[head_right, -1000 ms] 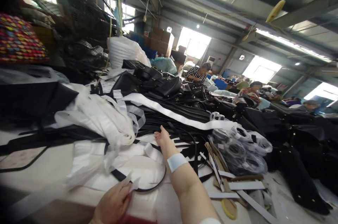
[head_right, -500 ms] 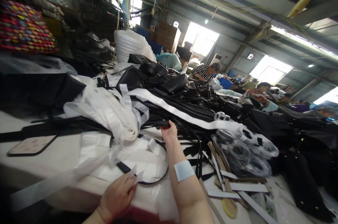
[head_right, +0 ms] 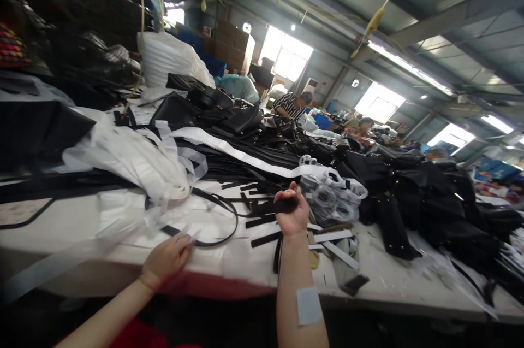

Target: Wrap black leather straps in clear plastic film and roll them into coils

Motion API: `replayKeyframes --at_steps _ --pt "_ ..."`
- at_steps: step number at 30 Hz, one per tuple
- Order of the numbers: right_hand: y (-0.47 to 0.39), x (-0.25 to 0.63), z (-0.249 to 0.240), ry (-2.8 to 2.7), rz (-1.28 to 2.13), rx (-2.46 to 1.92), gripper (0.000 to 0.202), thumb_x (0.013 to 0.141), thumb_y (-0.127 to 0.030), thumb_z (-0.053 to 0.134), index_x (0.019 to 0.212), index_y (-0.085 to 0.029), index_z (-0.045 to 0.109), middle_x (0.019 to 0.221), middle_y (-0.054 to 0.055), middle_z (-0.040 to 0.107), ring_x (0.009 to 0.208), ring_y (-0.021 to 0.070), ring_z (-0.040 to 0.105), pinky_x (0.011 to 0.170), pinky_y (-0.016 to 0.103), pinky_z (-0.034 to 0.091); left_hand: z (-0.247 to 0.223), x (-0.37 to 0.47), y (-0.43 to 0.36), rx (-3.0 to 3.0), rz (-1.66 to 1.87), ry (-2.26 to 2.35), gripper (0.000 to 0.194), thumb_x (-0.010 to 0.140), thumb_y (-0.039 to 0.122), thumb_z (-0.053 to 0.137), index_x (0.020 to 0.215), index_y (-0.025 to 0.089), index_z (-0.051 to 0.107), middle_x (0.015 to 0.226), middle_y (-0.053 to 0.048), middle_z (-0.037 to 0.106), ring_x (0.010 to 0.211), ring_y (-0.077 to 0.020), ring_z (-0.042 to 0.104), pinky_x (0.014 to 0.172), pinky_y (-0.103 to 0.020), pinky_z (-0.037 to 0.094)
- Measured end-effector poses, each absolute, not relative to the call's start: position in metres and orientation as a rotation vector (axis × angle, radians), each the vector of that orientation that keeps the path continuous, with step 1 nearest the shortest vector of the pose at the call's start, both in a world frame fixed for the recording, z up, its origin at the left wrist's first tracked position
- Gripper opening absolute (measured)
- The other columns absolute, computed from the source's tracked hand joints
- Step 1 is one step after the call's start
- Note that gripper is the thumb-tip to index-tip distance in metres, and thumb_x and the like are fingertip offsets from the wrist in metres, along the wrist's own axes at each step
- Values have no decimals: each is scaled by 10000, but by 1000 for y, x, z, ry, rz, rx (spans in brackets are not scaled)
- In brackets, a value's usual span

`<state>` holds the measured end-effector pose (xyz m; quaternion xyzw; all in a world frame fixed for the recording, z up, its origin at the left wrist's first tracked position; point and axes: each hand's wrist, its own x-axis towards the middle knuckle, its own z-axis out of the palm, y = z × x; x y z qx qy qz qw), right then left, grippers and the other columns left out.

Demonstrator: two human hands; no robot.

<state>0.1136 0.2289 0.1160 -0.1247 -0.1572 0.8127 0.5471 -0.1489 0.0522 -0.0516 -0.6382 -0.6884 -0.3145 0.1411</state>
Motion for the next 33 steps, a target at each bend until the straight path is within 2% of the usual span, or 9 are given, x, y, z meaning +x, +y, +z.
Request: replayKeyframes --at_steps 4,9,14,19,23,26,29,31,33 --pt "169 124 112 -480 2025 -389 156 818 -171 633 970 -200 650 603 -84 485 543 70 502 766 260 537 -27 -139 45 -1750 -1122 -2085 369 924 325 362 736 196 652 647 -44 679 612 -190 644 585 -274 485" --pt "126 132 100 -587 2080 -449 172 816 -219 666 984 -186 668 615 -72 464 560 75 470 757 260 517 22 -108 30 -1695 -1667 -2223 376 916 438 458 722 178 647 635 -30 646 635 -174 599 611 -268 461" --pt "96 130 91 -736 2126 -422 193 835 -291 663 986 -173 685 598 -48 500 582 97 502 746 280 491 73 -75 12 -2424 -2194 -2184 422 930 458 461 749 148 682 716 -49 679 677 -165 592 651 -267 486" --pt "78 122 84 -893 2168 -415 241 845 -330 647 1014 -164 690 675 12 628 665 147 598 715 296 481 101 -59 -2 -3330 -1757 -1896 376 944 418 429 904 186 722 909 -63 702 941 -220 597 819 -304 498" --pt "76 121 83 -977 2134 -469 275 818 -316 644 1035 -154 689 842 71 713 808 180 652 811 315 480 99 -56 -6 -3544 -1515 -1737 393 959 395 405 843 172 708 811 -39 671 796 -165 585 798 -249 474" --pt "77 122 84 -1049 2140 -540 370 789 -381 610 1056 -136 684 995 121 719 974 232 650 902 361 465 96 -58 -8 -3534 -1517 -1795 386 960 398 407 845 180 705 804 -33 675 754 -156 583 735 -230 475" --pt "78 120 81 -1105 2187 -619 468 774 -452 553 1099 -135 667 1143 140 679 1090 260 605 896 365 475 92 -62 -6 -3381 -1528 -1865 367 956 401 402 903 222 718 910 -25 715 925 -202 607 900 -305 466" --pt "79 118 76 -1134 2185 -648 493 771 -462 531 1112 -133 665 1175 136 663 1078 260 602 843 344 497 86 -63 -2 -3211 -1566 -1917 369 948 402 405 874 236 726 894 -11 730 1012 -224 594 1036 -379 387" --pt "79 115 68 -1149 2194 -655 500 770 -462 520 1110 -128 671 1054 126 699 940 247 640 753 328 514 78 -63 3 -3008 -1678 -2014 376 929 423 431 820 227 733 880 -21 737 1076 -248 566 1071 -416 346"
